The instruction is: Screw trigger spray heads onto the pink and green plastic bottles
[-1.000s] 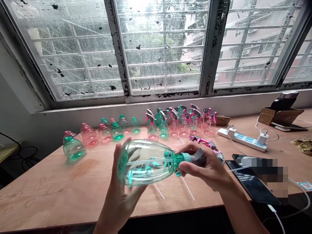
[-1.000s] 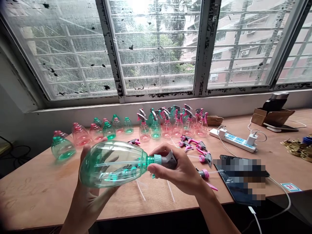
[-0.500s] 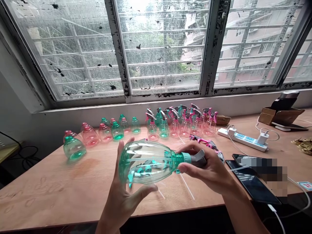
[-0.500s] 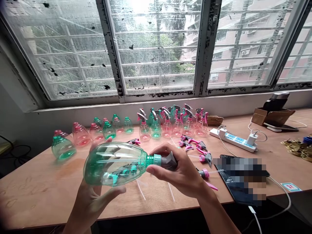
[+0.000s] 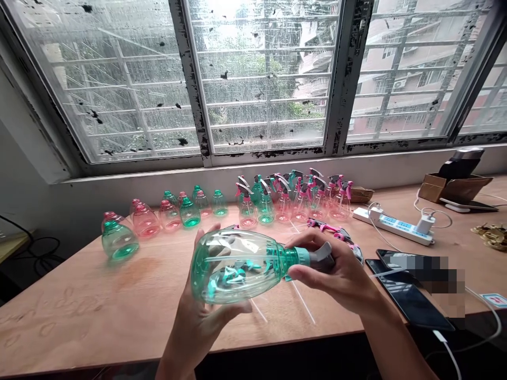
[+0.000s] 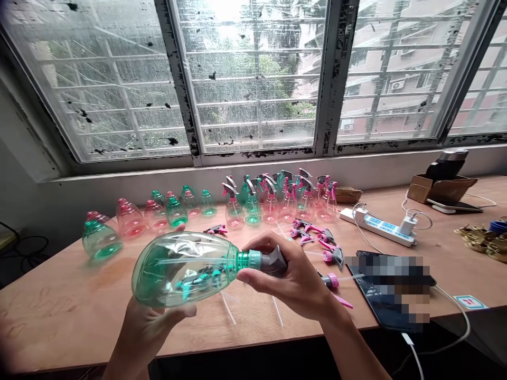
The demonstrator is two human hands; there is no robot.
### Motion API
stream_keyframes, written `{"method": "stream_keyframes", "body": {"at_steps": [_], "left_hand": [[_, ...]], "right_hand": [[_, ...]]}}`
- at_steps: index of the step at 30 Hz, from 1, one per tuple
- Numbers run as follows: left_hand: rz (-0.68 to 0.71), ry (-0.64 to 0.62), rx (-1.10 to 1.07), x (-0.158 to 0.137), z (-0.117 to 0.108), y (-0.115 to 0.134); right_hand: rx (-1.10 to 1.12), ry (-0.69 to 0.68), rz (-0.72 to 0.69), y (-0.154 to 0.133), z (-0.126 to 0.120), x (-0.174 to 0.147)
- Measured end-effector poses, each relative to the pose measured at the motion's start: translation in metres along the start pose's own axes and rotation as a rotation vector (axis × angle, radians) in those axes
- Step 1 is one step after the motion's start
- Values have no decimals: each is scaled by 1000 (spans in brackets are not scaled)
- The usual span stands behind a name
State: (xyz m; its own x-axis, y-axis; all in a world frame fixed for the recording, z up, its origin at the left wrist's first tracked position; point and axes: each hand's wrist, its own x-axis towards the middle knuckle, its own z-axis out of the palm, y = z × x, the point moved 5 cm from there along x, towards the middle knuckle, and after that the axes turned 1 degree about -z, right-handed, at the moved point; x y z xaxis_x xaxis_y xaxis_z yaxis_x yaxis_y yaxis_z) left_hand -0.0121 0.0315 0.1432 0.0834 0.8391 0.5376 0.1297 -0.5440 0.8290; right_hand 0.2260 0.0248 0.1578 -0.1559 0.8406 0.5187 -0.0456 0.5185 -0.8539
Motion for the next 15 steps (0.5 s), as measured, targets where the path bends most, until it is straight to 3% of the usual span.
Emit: {"method": "stream_keyframes", "body": {"at_steps": [7,15], "left_hand": [[67,29,3,-3,1,-1],[-5,-41,-46,1,1,1]], "right_hand": [[96,17,19,4,-1,-1],[59,2,-3,-1,0,1]]}}
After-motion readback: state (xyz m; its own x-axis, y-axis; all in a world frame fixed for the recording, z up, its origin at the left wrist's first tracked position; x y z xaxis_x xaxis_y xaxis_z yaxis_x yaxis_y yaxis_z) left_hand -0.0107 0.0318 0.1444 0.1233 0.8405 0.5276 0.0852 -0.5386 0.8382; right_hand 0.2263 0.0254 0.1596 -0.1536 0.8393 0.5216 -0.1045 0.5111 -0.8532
